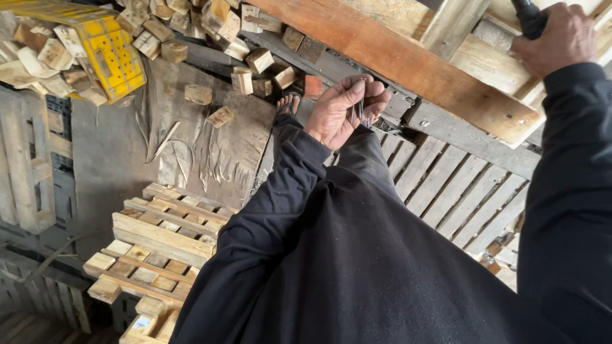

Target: The person assembles wooden pallets by placing planks and blocks on a pallet frame, then hammering nails to secure them. The person repeatedly positions wood pieces and drives nails with a hammer, working on multiple pallet units in a workshop.

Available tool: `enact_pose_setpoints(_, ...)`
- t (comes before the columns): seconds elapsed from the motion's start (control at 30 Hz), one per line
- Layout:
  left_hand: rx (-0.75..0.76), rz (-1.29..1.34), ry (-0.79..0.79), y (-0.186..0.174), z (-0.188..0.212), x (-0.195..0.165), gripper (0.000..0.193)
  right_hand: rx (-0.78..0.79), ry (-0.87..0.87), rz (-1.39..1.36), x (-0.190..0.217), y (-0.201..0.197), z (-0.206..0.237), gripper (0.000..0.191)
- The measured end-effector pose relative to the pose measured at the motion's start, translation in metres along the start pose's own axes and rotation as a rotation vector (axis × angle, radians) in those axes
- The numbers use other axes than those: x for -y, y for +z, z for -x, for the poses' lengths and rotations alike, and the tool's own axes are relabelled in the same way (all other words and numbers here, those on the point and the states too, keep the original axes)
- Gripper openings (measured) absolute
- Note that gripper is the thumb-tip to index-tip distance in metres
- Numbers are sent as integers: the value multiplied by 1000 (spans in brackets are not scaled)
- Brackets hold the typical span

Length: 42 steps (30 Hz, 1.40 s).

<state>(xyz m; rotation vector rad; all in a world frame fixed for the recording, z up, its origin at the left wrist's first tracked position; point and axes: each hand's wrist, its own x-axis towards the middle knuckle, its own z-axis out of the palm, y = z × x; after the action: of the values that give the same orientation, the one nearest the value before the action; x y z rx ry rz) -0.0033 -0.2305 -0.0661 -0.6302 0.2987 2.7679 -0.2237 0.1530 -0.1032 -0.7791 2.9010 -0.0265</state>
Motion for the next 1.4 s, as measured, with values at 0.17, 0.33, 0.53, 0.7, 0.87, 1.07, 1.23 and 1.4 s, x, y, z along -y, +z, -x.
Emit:
enact_pose_setpoints(0.17, 5, -108, -123, -1, 11, -10, 14, -36, 129, -279, 1, -28, 28, 15)
enact_pose_setpoints(0.33, 159, -256, -295, 3, 17, -40, 24, -225, 174, -345, 101, -102, 111, 17)
enact_pose_setpoints(0.53, 210, -431, -350, 6, 20, -78, 24, -634, 582, -1447, 358, -97, 186, 37)
enact_pose_setpoints(0.7, 124, -987, -225, 5, -27, -70, 31, -688, 1022, -1718, 468, -62, 220, 24)
enact_pose_setpoints(0.87, 496, -1439, 429, 6, -119, -30, 20, -546, 1042, -1640, 463, -58, 232, 21)
enact_pose_setpoints(1.07, 652, -1612, 588, -3, -140, -26, 17, -404, 1006, -1500, 416, -46, 214, 26)
enact_pose_setpoints(1.23, 710, -1621, 642, 5, -127, -34, 16, -285, 1052, -1478, 385, -37, 197, 30)
enact_pose_setpoints(1.4, 766, -1583, 562, 13, -123, -38, 14, -206, 1052, -1467, 371, -52, 201, 32)
